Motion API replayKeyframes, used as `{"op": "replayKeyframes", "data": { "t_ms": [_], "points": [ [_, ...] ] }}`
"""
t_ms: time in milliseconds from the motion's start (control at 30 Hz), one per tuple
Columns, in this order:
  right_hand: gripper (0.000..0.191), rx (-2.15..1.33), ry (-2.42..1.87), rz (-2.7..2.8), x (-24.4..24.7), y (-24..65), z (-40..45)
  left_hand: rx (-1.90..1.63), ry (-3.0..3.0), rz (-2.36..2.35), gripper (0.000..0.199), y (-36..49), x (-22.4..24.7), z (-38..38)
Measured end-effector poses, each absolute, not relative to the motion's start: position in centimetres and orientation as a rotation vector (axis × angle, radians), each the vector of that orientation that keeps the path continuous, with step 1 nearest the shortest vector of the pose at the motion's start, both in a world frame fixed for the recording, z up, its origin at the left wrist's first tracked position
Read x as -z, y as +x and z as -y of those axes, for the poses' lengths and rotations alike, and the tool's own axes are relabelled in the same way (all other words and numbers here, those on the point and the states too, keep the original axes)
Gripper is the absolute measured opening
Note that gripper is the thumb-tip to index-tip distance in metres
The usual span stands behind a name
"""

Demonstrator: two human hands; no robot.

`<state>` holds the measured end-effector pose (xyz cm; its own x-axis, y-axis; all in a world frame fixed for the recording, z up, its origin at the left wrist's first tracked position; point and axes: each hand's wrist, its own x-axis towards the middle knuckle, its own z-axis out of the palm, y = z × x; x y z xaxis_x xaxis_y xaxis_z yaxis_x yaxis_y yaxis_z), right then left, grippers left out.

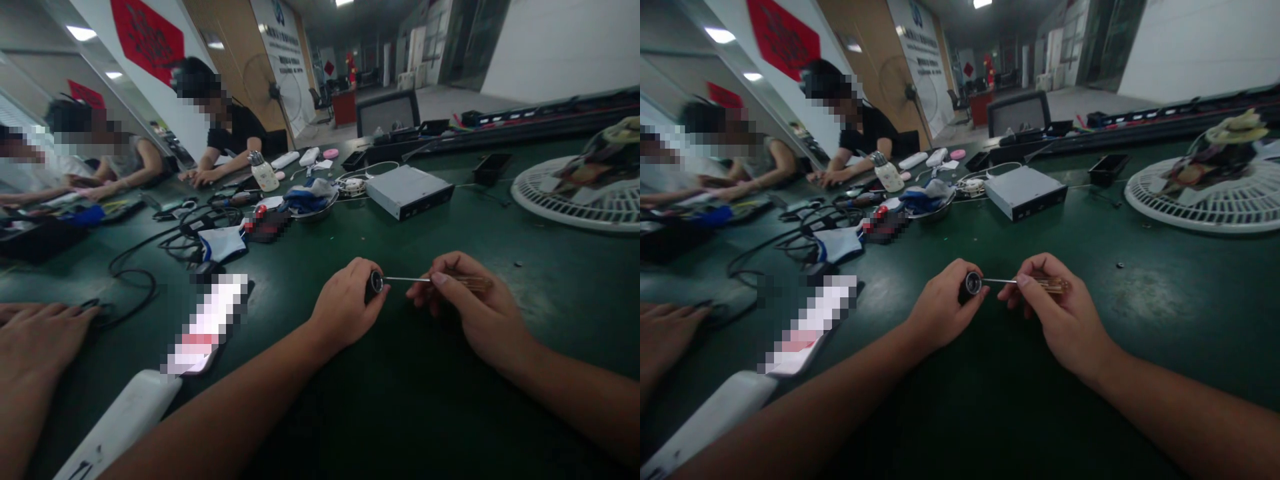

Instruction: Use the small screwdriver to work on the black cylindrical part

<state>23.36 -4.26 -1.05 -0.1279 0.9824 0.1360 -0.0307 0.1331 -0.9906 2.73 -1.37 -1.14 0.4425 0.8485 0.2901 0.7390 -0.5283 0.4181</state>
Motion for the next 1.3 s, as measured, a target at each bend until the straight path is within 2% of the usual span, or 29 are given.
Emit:
{"op": "replayKeyframes", "data": {
  "t_ms": [1300],
  "points": [
    [0.018,-1.306,-1.045,1.424,0.88,23.43,4.22,-0.558,2.509,-1.413,0.014,2.78,1.06,1.14]
  ]
}}
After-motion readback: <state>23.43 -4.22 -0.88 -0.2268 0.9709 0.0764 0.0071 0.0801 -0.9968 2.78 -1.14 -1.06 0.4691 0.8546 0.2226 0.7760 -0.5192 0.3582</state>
